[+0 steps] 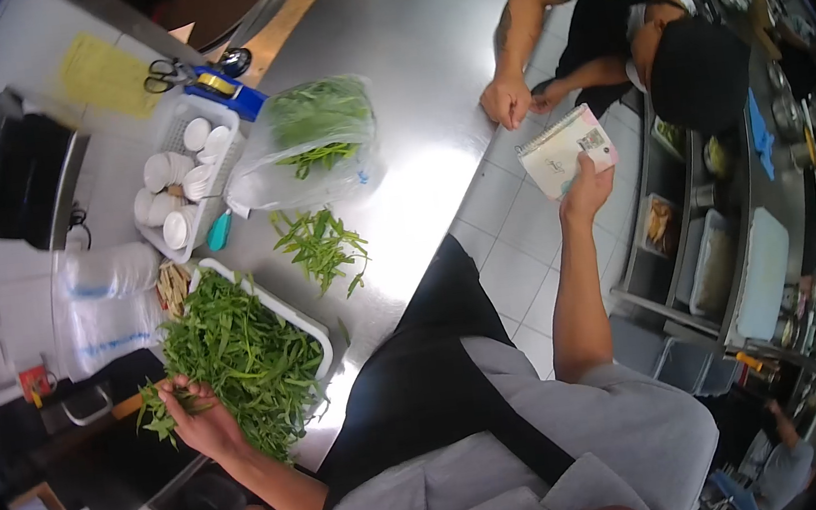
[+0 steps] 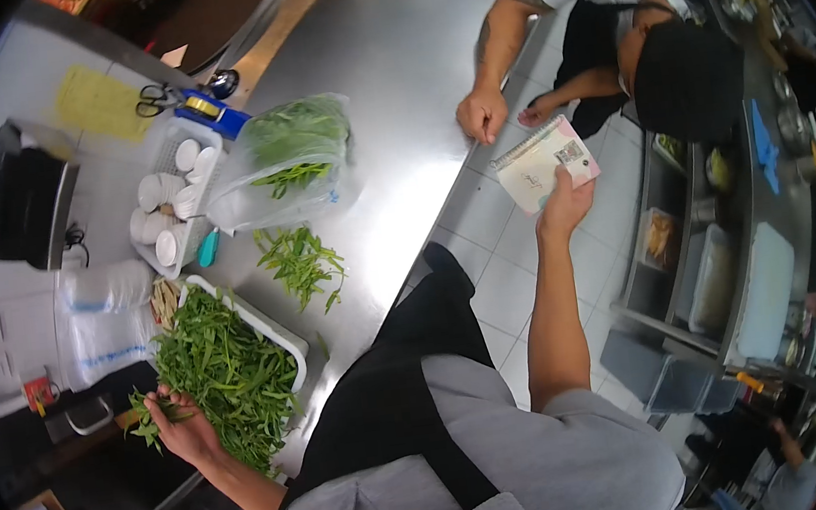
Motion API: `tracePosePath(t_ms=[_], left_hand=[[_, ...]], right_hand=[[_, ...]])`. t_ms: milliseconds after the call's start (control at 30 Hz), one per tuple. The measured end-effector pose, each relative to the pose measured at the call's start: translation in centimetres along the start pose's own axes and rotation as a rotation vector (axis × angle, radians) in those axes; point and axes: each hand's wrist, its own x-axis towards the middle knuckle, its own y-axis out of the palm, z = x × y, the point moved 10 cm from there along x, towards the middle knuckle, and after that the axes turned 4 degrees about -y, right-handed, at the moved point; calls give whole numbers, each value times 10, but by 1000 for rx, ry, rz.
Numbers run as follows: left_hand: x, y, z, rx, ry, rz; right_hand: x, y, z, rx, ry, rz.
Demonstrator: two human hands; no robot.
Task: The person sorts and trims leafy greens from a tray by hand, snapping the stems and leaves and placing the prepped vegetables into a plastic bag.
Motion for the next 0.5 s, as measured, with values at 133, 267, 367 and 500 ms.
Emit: tracePosePath(t_ms=[133, 267, 367, 500], left_hand=[[-4, -11, -5, -33, 55, -92], [-10, 1, -8, -77, 88, -59], [-23, -15, -12, -48, 127, -94], [-35, -44, 0, -103, 69, -176]], right_hand=[[-2, 104, 64, -20, -177, 233], [70, 220, 26, -458, -212, 479], [83, 168, 45, -697, -351, 154], [149, 79, -97, -749, 439, 347]])
